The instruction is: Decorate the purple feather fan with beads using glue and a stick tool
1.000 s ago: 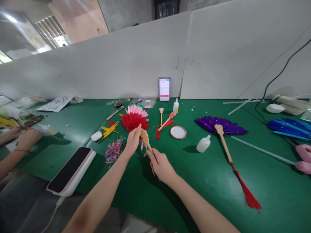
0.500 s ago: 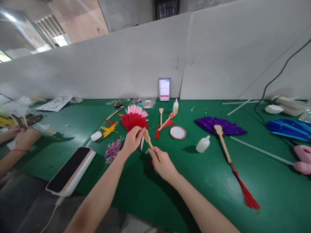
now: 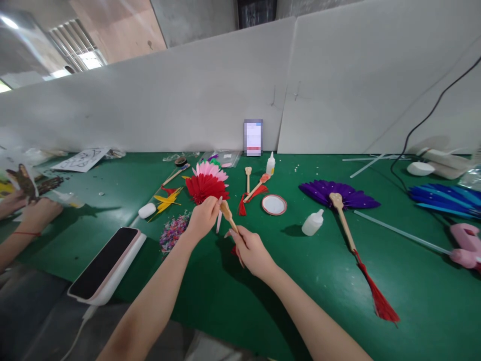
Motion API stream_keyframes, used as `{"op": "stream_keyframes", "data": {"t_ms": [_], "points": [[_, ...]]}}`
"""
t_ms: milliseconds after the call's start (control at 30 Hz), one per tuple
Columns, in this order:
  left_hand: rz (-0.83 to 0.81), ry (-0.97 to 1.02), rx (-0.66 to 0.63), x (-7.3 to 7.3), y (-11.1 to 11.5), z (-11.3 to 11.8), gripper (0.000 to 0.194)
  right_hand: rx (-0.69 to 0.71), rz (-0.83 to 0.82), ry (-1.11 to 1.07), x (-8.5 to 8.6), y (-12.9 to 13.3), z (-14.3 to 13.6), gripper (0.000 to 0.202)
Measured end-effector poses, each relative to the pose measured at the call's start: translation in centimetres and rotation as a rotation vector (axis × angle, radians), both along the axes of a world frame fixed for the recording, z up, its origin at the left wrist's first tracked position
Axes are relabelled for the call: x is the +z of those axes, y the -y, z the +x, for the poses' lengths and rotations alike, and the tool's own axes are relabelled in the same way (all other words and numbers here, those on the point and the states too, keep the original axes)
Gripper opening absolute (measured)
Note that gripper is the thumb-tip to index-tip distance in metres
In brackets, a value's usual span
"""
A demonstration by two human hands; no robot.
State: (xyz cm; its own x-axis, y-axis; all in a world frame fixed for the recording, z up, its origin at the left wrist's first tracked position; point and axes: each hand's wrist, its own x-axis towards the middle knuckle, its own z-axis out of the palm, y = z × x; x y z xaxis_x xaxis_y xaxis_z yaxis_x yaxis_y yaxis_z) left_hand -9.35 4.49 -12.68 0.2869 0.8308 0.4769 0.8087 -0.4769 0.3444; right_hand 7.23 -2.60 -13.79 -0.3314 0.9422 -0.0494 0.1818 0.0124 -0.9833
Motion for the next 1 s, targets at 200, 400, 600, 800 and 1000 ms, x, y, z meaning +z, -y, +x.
{"op": "stream_keyframes", "data": {"t_ms": [200, 400, 600, 800, 1000], "points": [[-0.002, 0.064, -0.033, 0.3, 0.3, 0.2, 0.022, -0.043, 0.000, -0.010, 0.1, 0.2, -0.2, 0.032], [-0.058, 0.411, -0.065, 0.0, 0.4, 0.7, 0.028, -0.045, -0.042, -0.056, 0.8, 0.2, -0.1, 0.033], [-0.130, 0.628, -0.023, -0.1, 1.0, 1.7, 0.033, -0.063, -0.063, -0.119, 0.9, 0.3, -0.4, 0.034], [-0.260, 0.928, -0.030, 0.1, 1.2, 2.5, 0.038, -0.073, -0.104, -0.166, 0.6, 0.5, -0.7, 0.035], [-0.232, 0.854, 0.053, -0.2, 1.1, 2.6, 0.036, -0.093, -0.032, -0.136, 0.2, 0.6, -0.7, 0.034]]}}
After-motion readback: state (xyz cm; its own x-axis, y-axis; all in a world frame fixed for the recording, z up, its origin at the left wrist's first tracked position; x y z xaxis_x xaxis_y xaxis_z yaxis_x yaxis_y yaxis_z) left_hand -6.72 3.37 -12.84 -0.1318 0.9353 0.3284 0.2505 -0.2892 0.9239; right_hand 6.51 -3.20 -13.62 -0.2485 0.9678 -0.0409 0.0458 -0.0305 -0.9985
